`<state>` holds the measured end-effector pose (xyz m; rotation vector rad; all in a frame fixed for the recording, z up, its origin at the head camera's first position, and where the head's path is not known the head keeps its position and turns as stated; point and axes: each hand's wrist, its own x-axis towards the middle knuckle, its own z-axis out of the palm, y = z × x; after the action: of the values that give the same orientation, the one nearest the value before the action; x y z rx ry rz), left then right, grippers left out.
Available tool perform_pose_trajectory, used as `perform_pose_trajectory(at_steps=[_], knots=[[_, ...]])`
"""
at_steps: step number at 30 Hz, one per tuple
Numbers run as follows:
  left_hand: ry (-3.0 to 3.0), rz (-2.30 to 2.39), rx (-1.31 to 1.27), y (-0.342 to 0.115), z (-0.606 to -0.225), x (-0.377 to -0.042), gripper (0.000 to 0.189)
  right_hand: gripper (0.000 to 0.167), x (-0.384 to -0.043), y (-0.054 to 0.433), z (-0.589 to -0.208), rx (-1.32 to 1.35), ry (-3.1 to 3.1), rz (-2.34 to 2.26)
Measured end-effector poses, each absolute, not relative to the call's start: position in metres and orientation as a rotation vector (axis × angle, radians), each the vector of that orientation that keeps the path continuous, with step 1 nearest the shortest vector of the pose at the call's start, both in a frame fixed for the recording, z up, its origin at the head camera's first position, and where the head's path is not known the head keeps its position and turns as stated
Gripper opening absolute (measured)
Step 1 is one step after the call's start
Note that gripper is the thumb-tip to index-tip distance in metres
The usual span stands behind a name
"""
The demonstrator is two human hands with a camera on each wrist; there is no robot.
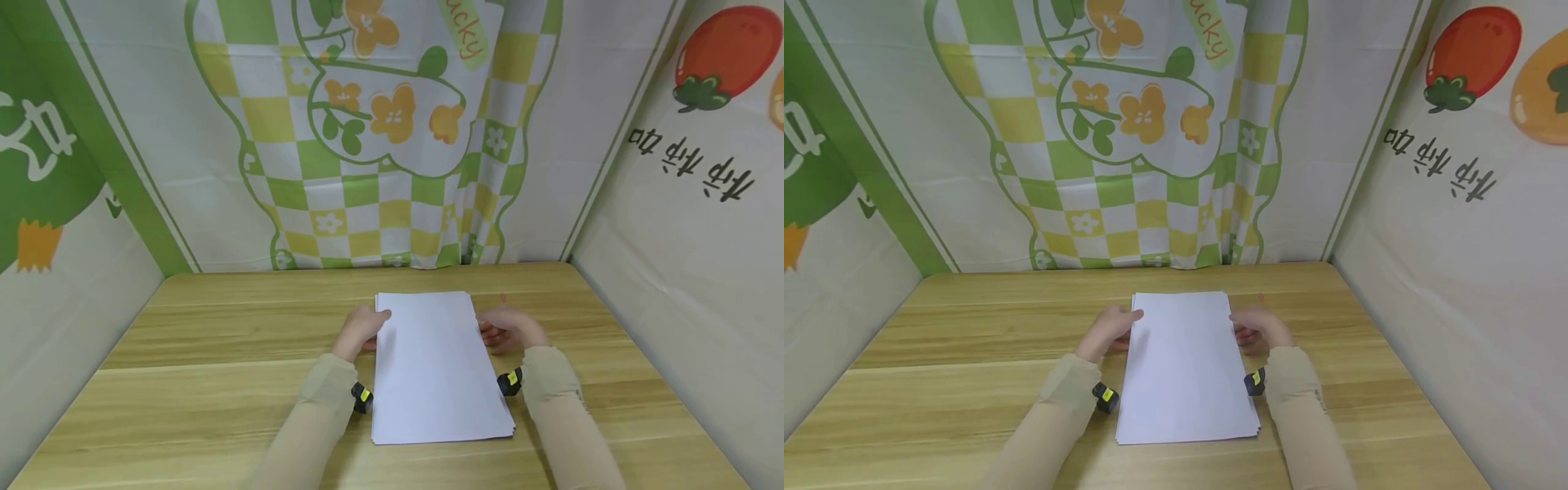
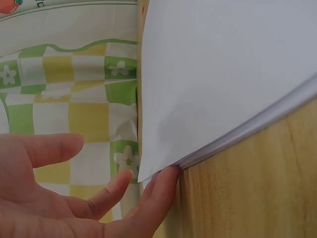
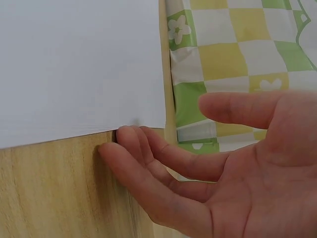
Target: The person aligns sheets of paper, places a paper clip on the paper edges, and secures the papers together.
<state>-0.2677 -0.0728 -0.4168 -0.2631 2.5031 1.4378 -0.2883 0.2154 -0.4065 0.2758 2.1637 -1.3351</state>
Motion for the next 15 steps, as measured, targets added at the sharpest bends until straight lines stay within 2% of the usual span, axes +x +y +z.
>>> perform_pose_trajectory(at_steps=[7, 15], knots=[[2.399, 1.537, -0.316, -0.076, -0.421, -0.271, 0.03, 0.027, -0.303, 0.225, -0.425, 0.283, 2.089, -1.399], [2.308, 1.604, -0.352, -0.073, -0.422, -0.271, 0.041, 0.034, -0.329, 0.238, -0.465, 0.273, 2.105, -1.424]])
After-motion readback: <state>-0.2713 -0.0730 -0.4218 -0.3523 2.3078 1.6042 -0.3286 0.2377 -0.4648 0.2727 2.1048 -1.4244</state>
